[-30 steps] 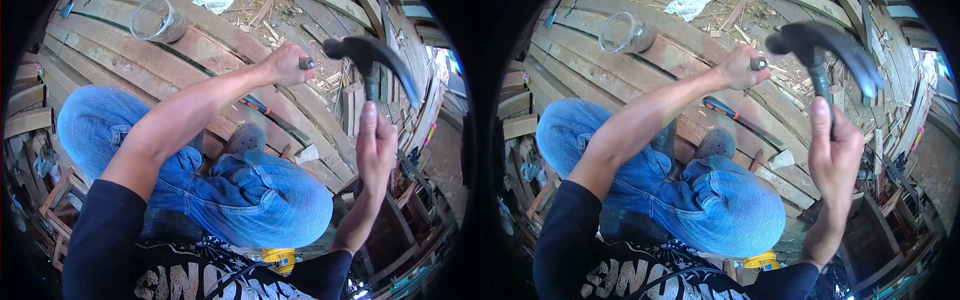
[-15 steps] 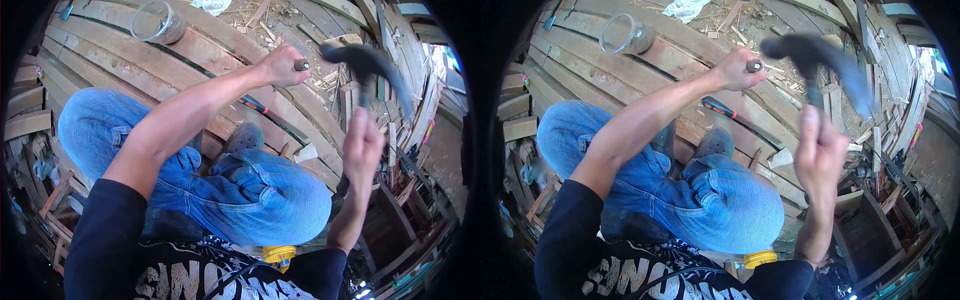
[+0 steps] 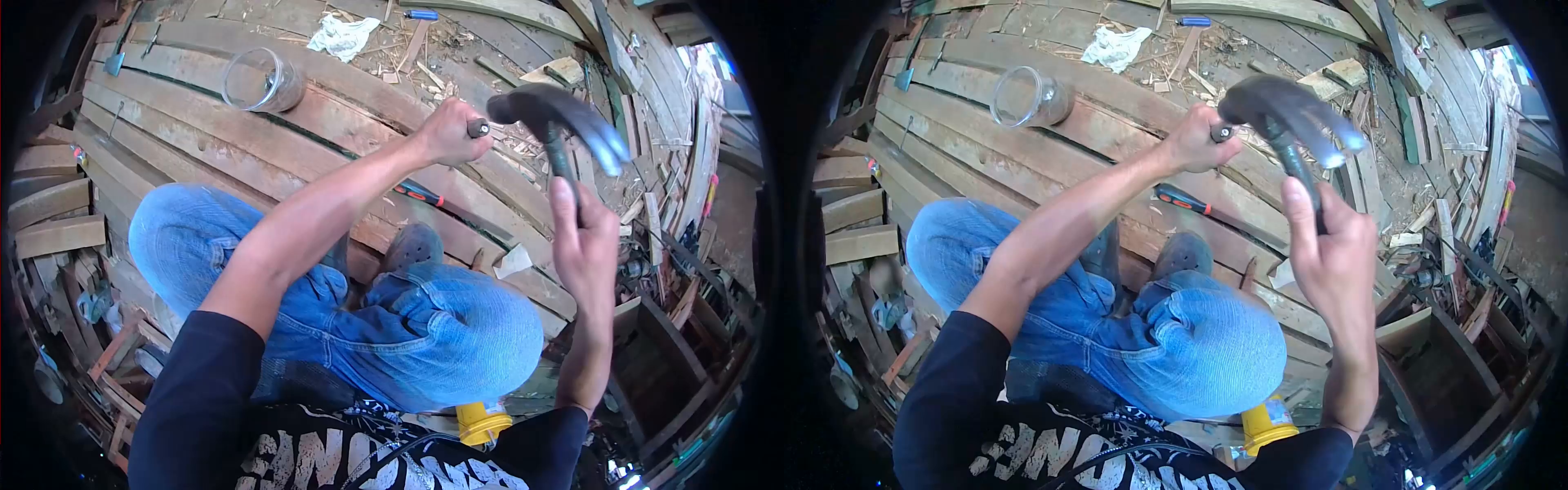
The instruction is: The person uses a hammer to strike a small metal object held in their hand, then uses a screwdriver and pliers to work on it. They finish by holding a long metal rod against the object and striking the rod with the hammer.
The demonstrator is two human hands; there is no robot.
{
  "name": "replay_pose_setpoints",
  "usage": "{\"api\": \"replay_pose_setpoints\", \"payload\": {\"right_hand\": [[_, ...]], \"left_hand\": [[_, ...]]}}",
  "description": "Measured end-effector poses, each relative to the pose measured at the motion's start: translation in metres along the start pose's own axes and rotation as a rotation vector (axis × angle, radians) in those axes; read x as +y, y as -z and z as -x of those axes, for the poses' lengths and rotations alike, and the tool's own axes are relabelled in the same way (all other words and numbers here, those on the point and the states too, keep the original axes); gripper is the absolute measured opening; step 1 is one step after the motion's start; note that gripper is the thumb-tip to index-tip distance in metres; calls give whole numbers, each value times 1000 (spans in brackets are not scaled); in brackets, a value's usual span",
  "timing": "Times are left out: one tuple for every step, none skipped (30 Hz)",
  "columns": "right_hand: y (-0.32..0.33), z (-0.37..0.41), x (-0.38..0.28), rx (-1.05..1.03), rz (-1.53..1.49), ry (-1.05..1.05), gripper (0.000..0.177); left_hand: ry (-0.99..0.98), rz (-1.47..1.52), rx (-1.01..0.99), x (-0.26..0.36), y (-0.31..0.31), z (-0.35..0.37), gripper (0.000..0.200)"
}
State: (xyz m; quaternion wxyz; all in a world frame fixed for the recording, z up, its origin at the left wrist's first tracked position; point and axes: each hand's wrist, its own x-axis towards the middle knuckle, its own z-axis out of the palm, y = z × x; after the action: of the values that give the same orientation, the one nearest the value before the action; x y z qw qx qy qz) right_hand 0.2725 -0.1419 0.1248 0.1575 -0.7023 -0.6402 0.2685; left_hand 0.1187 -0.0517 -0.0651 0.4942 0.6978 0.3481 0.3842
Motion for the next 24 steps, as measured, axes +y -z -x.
{"api": "replay_pose_setpoints", "payload": {"right_hand": [[4, 1, -1, 28, -56, -18, 37], [8, 2, 0, 13, -181, -75, 37], [8, 5, -1, 28, -234, -57, 37], [4, 6, -2, 49, -190, -38, 36], [-2, 4, -2, 79, -144, -14, 36], [-5, 4, 0, 10, 47, 11, 34], [-3, 5, 0, 24, 48, 8, 34], [-1, 5, 0, 17, 35, 8, 33], [-1, 4, -1, -1, 20, 12, 33], [3, 4, -3, 20, 40, -7, 33], [5, 7, -9, 50, -94, -36, 36], [5, 10, -5, 57, -182, -43, 37], [6, 12, -1, 73, -267, -46, 37], [0, 12, -3, 93, -228, -46, 39], [-9, 9, -2, 102, -90, -2, 39], [-14, 7, 1, 17, 2, -4, 39], [-15, 6, 3, -63, 93, -5, 40], [-11, 4, 1, -9, 45, -6, 40], [-6, 7, -4, 20, -6, -23, 40], [-6, 7, -8, 48, -132, -90, 40], [0, 7, -5, 28, -199, -92, 39], [-4, 7, -3, 63, -212, -65, 39], [-9, 5, -1, 104, -225, -33, 40], [-15, 3, 4, 43, -87, -23, 39]], "left_hand": [[-11, 12, -15, 1, 1, 2, 28], [37, 24, -28, 1, 1, 1, 29], [44, 23, -32, 1, 2, 3, 29], [76, -1, -40, 1, 4, 4, 28], [97, -29, -48, 3, 5, 1, 27], [72, 1, -3, 2, 3, 2, 24], [60, 1, -11, 0, 1, 2, 24], [27, 4, -22, -4, 1, 2, 23], [4, 6, -26, 0, 4, 1, 22], [19, 25, -12, 1, 4, 3, 22], [42, 31, -10, 2, 4, 6, 22], [72, -3, -43, 0, 5, 4, 23], [92, -38, -76, -1, 6, 1, 23], [119, -29, -63, 1, 6, 2, 24], [115, -30, -63, -1, 5, 3, 24], [92, -10, -32, -1, 3, 4, 25], [64, 9, -2, -3, 2, 3, 26], [43, 12, -21, -2, 7, 3, 24], [55, 13, -19, -3, 7, 4, 24], [84, -23, -46, -4, 7, 3, 22], [111, -57, -73, -5, 7, 2, 21], [91, -46, -69, -4, 7, 3, 20], [91, -44, -69, -1, 6, 4, 20], [105, -16, -19, 1, 5, 4, 23]]}}
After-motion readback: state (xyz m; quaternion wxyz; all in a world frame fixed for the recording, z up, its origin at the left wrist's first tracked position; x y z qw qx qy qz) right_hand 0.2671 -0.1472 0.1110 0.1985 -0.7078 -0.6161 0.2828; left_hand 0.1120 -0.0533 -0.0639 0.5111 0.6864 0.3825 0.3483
